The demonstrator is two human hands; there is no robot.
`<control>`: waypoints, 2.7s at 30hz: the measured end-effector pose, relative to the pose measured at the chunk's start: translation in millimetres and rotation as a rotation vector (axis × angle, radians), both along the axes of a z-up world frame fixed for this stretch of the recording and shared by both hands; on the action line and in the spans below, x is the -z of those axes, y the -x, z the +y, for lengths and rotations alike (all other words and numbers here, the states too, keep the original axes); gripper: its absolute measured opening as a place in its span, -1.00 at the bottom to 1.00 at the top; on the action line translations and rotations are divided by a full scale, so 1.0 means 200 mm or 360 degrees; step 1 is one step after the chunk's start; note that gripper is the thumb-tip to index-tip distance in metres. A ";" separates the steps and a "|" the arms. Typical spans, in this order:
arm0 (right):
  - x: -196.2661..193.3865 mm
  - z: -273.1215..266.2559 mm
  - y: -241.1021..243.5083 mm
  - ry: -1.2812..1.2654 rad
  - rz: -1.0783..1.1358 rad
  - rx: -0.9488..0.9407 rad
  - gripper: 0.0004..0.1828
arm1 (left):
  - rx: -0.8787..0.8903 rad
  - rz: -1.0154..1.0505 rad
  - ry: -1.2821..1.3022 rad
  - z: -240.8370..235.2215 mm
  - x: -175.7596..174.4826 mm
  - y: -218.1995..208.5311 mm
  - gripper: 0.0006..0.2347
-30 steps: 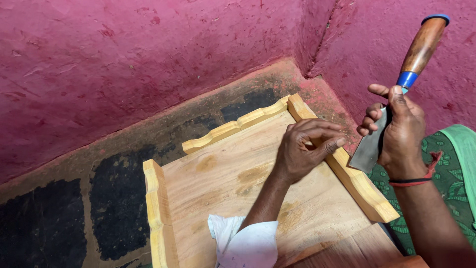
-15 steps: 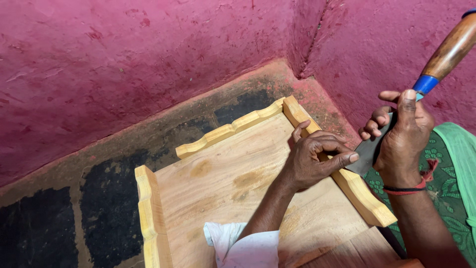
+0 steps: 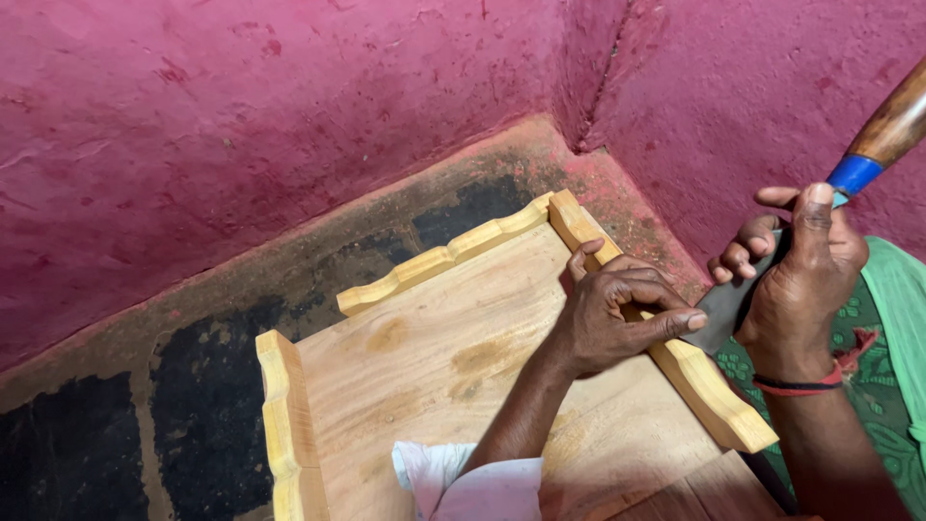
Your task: The person carves the raised edges of a wooden tray using a chisel and mallet, then smooths the surface with sandpaper. The person works on the tray's perimeter, shaping the wood and refining the finish.
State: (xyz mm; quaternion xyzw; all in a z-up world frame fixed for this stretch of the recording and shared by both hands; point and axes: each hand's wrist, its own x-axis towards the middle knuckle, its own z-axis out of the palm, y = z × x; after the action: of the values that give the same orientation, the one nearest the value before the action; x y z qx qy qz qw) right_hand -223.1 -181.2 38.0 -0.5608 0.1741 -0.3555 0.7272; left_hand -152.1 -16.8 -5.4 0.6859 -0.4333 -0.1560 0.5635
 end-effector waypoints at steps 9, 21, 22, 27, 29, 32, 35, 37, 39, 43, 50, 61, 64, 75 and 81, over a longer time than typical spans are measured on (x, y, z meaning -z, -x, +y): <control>-0.04 0.08 0.03 0.0263 0.0029 0.0009 -0.47 | 0.0034 -0.0063 0.0027 0.03 0.00 0.00 -0.77; -0.02 0.03 0.02 0.0226 -0.0090 -0.0005 -0.52 | 0.0035 0.0018 0.0051 0.02 0.01 -0.01 -0.79; -0.02 0.03 0.02 0.0216 -0.0091 -0.0008 -0.52 | 0.0041 0.0025 0.0064 0.02 0.01 -0.01 -0.79; -0.02 0.04 0.02 0.0226 -0.0090 0.0004 -0.52 | 0.0065 0.0043 0.0092 0.03 0.01 -0.01 -0.80; -0.02 0.04 0.02 0.0240 -0.0097 0.0006 -0.51 | 0.0060 0.0034 0.0092 0.02 0.01 -0.01 -0.80; -0.02 0.06 0.03 0.0300 -0.0089 0.0014 -0.50 | 0.0057 0.0013 0.0096 0.03 0.02 -0.01 -0.81; -0.01 0.07 0.05 0.0375 -0.0077 0.0016 -0.48 | 0.0053 -0.0007 0.0138 0.03 0.03 -0.01 -0.82; -0.01 0.08 0.06 0.0396 -0.0085 0.0023 -0.48 | 0.0052 0.0002 0.0149 0.04 0.02 0.00 -0.83; -0.01 0.07 0.05 0.0379 -0.0125 0.0045 -0.48 | 0.0064 0.0017 0.0140 0.03 0.02 -0.01 -0.83; 0.01 0.06 0.06 0.0288 -0.0162 0.0057 -0.47 | 0.0074 0.0060 0.0061 0.04 0.03 0.00 -0.82; 0.00 0.07 0.06 0.0398 -0.0138 0.0048 -0.47 | 0.0066 0.0021 0.0099 0.04 0.02 -0.01 -0.83; -0.03 0.14 0.06 0.0317 -0.0014 -0.0085 -0.46 | 0.0240 -0.0043 0.0163 0.08 0.03 -0.02 -0.81; -0.04 0.15 0.06 0.0343 -0.0035 -0.0113 -0.48 | 0.0245 0.0000 0.0158 0.10 0.02 -0.01 -0.83; -0.02 0.11 0.06 0.0431 -0.0128 -0.0007 -0.49 | 0.0180 0.0108 0.0109 0.07 0.01 -0.02 -0.83; -0.05 0.14 0.05 0.0480 -0.0051 -0.0022 -0.51 | 0.0213 0.0131 0.0150 0.07 0.02 -0.02 -0.83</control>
State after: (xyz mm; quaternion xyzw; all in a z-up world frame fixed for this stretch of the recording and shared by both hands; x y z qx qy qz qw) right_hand -232.4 -153.2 48.5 -0.6592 0.1032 -0.3815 0.6398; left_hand -148.7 -1.9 -9.2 0.6211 -0.4614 -0.2007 0.6009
